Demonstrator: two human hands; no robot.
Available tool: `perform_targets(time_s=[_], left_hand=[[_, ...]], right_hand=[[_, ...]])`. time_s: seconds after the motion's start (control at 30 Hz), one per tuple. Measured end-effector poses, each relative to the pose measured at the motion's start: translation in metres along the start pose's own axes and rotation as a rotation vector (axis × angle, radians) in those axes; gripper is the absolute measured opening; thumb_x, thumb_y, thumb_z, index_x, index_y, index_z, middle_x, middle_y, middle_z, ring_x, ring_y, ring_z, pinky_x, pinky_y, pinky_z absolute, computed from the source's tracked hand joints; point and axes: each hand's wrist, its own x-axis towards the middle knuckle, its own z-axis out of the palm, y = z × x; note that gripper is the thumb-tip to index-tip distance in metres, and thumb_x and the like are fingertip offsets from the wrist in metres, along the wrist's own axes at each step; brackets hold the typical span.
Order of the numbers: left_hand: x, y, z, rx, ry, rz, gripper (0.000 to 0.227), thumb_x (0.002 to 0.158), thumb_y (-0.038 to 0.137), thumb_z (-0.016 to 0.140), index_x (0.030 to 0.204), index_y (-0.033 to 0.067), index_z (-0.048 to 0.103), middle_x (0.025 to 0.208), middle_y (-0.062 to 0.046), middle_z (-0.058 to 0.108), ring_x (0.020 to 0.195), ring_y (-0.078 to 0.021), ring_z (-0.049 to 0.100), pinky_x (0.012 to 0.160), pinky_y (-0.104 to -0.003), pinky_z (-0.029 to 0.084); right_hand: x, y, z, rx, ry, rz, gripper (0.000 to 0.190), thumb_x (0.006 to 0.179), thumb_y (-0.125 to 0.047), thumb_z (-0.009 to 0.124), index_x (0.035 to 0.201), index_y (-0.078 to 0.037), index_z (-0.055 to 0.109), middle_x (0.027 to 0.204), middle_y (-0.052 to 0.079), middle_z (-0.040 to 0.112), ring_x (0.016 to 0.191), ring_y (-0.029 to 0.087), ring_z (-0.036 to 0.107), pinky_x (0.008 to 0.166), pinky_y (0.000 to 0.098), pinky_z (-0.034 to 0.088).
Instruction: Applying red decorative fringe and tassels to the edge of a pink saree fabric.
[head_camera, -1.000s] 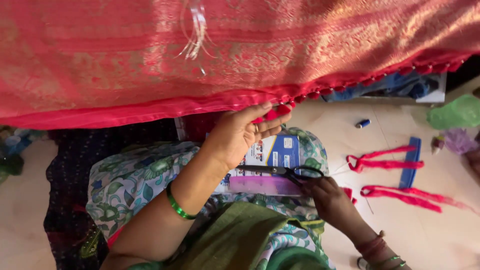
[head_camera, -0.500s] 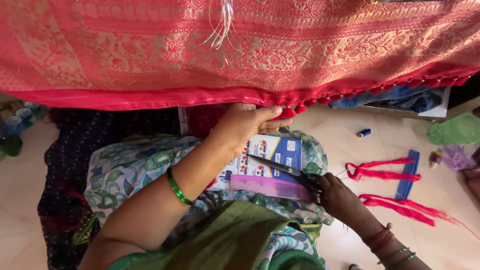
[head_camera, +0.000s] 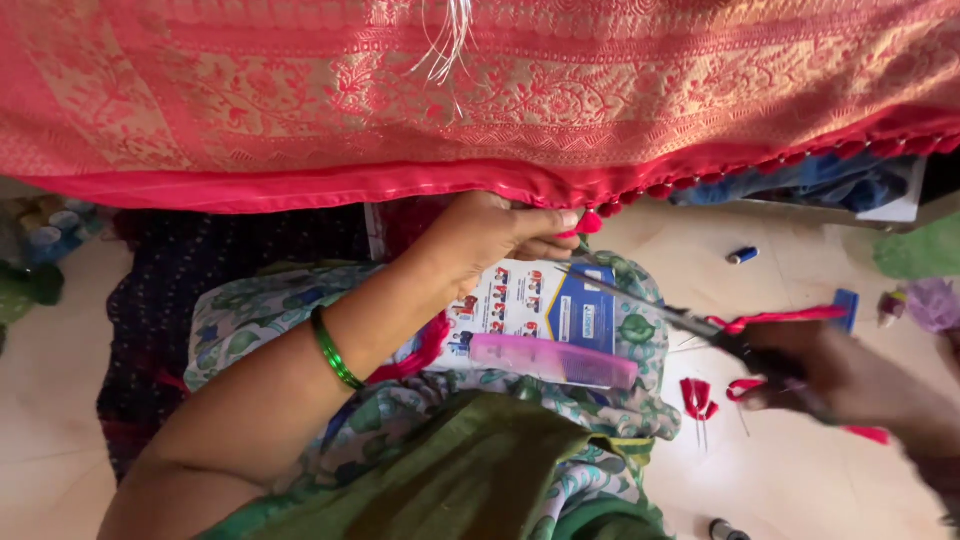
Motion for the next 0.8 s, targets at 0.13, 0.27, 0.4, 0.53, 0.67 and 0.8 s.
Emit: perform_targets(time_s=[0.13,0.27,0.4,0.53,0.67,0.8], left_hand=[[-0.001,-0.003,-0.001,-0.048,-0.043,0.021,0.041,0.083,0.025,0.081,0.109,-0.0061,0.076,0.1,-0.017,0.079,0.09,-0.0226,0.079,0.082,-0.031,0.063],[-0.008,0.001,0.003,-0.113,0.009,-0.067,0.04,0.08,0.024,0.084,0.103,-0.0078,0.076,0.092,-0.021,0.078,0.081,-0.0238,0.077,0.069,-0.033,0.062],[-0.007,-0.001,0.003,-0.08,0.001,-0.028,0.039,0.082,0.025,0.083,0.099,-0.0094,0.077,0.094,-0.024,0.08,0.082,-0.0247,0.079,0.069,-0.03,0.061],[-0.01,0.004,0.006,-0.136,-0.047,-0.037,0.037,0.08,0.024,0.082,0.102,-0.0046,0.076,0.095,-0.023,0.079,0.082,-0.0241,0.08,0.071,-0.031,0.064],[0.0,-0.004,-0.001,-0.052,-0.005,-0.005,0.041,0.082,0.028,0.081,0.105,-0.0063,0.076,0.097,-0.022,0.079,0.084,-0.0256,0.079,0.072,-0.03,0.062],[-0.006,-0.002,-0.007,0.11,0.066,0.047,0.053,0.083,0.043,0.08,0.108,-0.0034,0.079,0.103,-0.017,0.082,0.096,-0.0194,0.077,0.082,-0.024,0.059]], right_hand=[[0.007,-0.026,-0.032,-0.135,-0.092,0.06,0.046,0.073,-0.031,0.092,0.104,-0.007,0.069,0.073,0.002,0.058,0.065,0.012,0.053,0.059,0.0338,0.044],[0.014,-0.048,-0.048,-0.237,-0.17,0.245,0.043,0.073,-0.034,0.089,0.087,-0.006,0.06,0.066,0.006,0.046,0.065,0.016,0.038,0.062,0.0382,0.035],[0.016,-0.053,-0.054,-0.308,-0.141,0.254,0.046,0.07,-0.039,0.091,0.086,-0.007,0.062,0.063,0.005,0.045,0.063,0.016,0.037,0.061,0.0378,0.035],[0.013,-0.049,-0.048,-0.289,-0.087,0.28,0.042,0.071,-0.035,0.092,0.087,-0.006,0.066,0.064,0.007,0.045,0.063,0.016,0.036,0.058,0.0386,0.037],[0.013,-0.07,-0.051,-0.309,-0.027,0.399,0.04,0.072,-0.035,0.091,0.096,-0.01,0.072,0.068,0.005,0.057,0.058,0.014,0.052,0.055,0.0365,0.046],[0.011,-0.074,-0.052,-0.457,0.032,0.457,0.045,0.069,-0.04,0.094,0.1,-0.015,0.074,0.068,0.003,0.064,0.06,0.015,0.06,0.056,0.0354,0.05]])
